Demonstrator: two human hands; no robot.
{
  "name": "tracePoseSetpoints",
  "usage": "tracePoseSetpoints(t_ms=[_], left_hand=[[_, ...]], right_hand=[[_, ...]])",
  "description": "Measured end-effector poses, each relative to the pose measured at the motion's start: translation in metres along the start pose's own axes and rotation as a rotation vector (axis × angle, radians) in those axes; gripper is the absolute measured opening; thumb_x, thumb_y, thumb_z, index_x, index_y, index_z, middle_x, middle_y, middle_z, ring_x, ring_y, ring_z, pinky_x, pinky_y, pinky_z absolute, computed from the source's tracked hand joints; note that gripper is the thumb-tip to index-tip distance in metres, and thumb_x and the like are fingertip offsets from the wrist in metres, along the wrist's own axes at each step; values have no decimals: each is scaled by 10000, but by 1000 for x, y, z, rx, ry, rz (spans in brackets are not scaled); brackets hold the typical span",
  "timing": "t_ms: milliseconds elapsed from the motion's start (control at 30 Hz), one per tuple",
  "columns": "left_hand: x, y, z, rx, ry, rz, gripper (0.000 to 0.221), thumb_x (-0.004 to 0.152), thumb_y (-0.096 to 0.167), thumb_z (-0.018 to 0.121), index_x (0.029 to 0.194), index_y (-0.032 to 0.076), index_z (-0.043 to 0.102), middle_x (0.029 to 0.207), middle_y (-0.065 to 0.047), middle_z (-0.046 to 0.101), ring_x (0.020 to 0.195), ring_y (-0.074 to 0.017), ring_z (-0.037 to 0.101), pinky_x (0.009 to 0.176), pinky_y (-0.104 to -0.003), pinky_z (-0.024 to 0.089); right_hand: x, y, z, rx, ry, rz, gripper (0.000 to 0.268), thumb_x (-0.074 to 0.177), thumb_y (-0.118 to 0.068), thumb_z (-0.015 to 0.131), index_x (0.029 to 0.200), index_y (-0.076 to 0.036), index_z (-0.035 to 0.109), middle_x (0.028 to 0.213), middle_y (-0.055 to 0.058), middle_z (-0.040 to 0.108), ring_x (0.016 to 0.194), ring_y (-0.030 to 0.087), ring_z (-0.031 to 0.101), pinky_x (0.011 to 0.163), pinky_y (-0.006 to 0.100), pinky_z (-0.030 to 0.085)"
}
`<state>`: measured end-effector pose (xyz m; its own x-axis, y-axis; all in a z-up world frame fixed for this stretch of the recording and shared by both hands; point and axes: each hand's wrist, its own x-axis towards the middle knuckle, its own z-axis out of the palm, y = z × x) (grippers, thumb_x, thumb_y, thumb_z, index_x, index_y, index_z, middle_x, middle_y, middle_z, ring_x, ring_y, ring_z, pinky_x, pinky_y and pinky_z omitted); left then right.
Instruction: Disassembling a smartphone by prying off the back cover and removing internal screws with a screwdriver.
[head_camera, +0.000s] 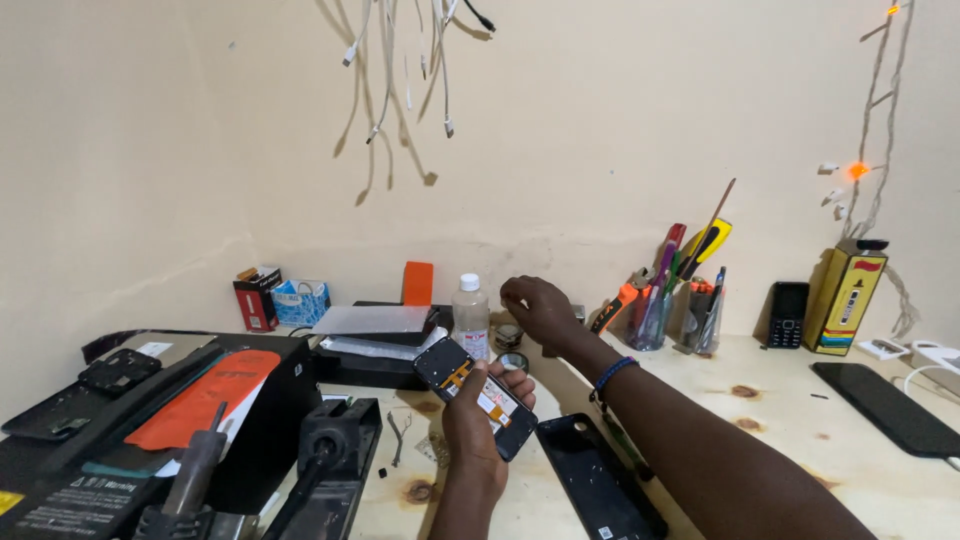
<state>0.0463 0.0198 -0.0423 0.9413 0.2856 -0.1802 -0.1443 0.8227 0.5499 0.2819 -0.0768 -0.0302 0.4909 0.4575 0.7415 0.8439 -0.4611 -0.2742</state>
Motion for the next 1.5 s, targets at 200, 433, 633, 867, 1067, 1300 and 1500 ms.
tracePoseSetpoints(t_ms=[200, 433, 633, 867, 1067, 1300, 1500], left_hand=[[5, -1, -4, -112, -141, -35, 249, 1058, 274, 611, 1056, 25, 604, 932, -213, 648, 821, -312, 608, 780, -409, 510], [-11, -4, 4, 34, -194, -64, 404, 986, 373, 658, 1163, 10, 657, 1102, -277, 735, 995, -441, 728, 903, -503, 586], [-58, -2, 24, 132, -260, -90, 412, 1017, 396, 637, 1181, 20, 666, 1119, -284, 756, 1010, -434, 753, 859, -515, 606], [-96, -7, 33, 200, -277, -118, 453, 997, 334, 641, 1244, -45, 666, 1079, -318, 726, 989, -453, 743, 877, -525, 614], [-94, -9, 25, 126, -235, -117, 505, 995, 370, 654, 1251, -66, 659, 1033, -323, 720, 952, -449, 739, 817, -525, 606], [-91, -8, 30, 152, -283, -122, 495, 1002, 390, 638, 1220, -53, 668, 1028, -298, 731, 966, -432, 744, 820, -506, 615], [-90, -7, 34, 83, -369, -110, 510, 959, 411, 669, 1202, -34, 611, 958, -252, 664, 852, -371, 690, 735, -493, 589]], right_hand=[[-54, -76, -80, 63, -23, 244, 108, 1030, -229, 600, 1014, -132, 644, 832, 62, 796, 716, 248, 747, 601, 415, 525], [-167, -149, -133, 62, -29, 316, 333, 1023, -136, 609, 1348, -183, 668, 662, 67, 658, 611, 210, 599, 602, 382, 439], [-209, -174, -151, 893, 257, 812, 373, 913, 212, 422, 1068, 150, 755, 786, 200, 651, 647, 241, 653, 555, 292, 431], [-226, -162, -150, 767, 140, 693, 471, 929, 193, 477, 1299, 65, 739, 1057, 184, 787, 928, 271, 799, 791, 345, 631], [-216, -195, -160, 806, 157, 718, 259, 987, -137, 710, 1117, 48, 836, 787, 175, 753, 683, 214, 678, 609, 309, 512], [-203, -225, -179, 850, 192, 748, 241, 1068, -165, 623, 983, 2, 775, 755, 147, 744, 698, 194, 632, 640, 318, 478], [-203, -223, -173, 943, 231, 748, 53, 1010, -37, 672, 1024, 13, 675, 910, 205, 774, 778, 275, 764, 669, 358, 583]])
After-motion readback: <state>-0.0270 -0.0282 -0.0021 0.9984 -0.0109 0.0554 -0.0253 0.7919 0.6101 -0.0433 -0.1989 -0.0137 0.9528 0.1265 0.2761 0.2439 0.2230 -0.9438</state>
